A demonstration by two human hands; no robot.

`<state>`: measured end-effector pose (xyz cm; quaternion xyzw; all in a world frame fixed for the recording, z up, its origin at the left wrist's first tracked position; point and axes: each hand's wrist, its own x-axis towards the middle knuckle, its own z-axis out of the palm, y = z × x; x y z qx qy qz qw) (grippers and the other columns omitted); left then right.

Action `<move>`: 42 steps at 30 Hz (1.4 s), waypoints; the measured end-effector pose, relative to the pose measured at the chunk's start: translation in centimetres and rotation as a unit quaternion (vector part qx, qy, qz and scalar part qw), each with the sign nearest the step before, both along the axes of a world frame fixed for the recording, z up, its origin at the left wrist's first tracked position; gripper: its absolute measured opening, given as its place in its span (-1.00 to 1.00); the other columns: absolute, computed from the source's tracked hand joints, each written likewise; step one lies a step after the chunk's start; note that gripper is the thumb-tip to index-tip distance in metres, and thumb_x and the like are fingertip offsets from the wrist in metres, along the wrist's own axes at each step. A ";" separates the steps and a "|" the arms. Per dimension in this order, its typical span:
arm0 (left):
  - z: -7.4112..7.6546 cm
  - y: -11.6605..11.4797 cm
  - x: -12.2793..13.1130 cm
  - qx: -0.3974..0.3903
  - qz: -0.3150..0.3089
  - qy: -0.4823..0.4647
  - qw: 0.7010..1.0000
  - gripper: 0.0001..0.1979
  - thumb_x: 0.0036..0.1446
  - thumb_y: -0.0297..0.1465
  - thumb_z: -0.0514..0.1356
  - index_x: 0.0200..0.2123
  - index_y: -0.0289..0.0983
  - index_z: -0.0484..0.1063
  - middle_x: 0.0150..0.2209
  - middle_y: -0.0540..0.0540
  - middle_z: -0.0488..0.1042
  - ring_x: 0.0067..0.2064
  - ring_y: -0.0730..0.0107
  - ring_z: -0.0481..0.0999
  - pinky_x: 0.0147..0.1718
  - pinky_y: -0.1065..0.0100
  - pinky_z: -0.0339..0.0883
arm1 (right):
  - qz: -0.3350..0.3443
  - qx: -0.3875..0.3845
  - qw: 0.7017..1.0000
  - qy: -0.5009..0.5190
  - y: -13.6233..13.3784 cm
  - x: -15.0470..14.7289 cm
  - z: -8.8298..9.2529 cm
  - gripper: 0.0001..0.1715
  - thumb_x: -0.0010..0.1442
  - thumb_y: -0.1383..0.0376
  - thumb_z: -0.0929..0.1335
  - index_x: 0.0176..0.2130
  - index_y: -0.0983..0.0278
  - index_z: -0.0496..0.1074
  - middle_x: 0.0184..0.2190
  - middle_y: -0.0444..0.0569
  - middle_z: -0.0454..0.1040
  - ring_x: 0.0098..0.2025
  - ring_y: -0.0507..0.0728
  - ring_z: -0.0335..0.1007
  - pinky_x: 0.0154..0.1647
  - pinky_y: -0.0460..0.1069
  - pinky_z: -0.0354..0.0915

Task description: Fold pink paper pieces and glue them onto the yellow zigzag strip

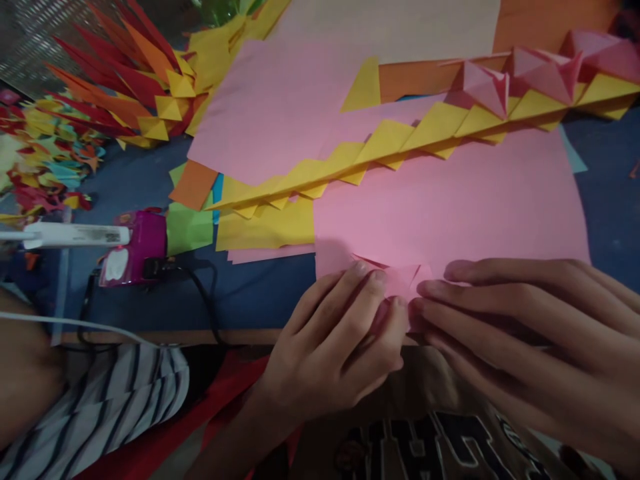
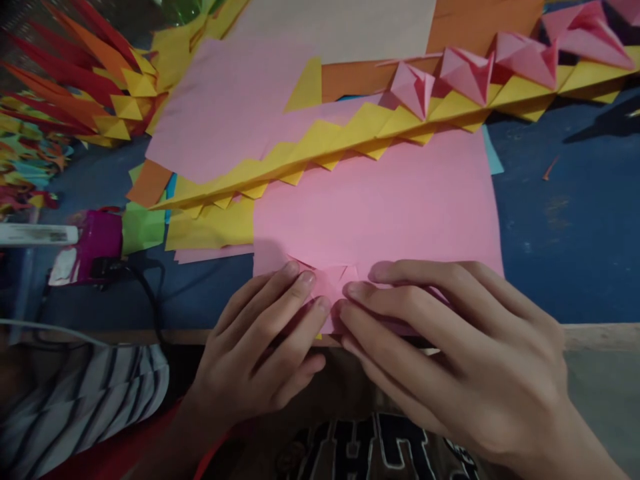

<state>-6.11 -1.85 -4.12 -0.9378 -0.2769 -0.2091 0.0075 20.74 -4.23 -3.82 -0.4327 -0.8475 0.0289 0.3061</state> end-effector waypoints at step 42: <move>3.7 0.3 1.7 -0.016 0.034 0.035 0.999 -0.68 0.40 -0.46 0.33 0.15 -0.50 0.58 0.12 -0.31 0.69 0.24 -0.01 0.66 0.27 0.07 0.61 | -0.048 -0.058 0.996 0.037 -1.0 -1.3 0.6 -0.74 0.42 0.40 0.46 0.07 0.20 0.62 0.05 -0.12 0.65 0.15 0.24 0.54 0.06 0.22 0.50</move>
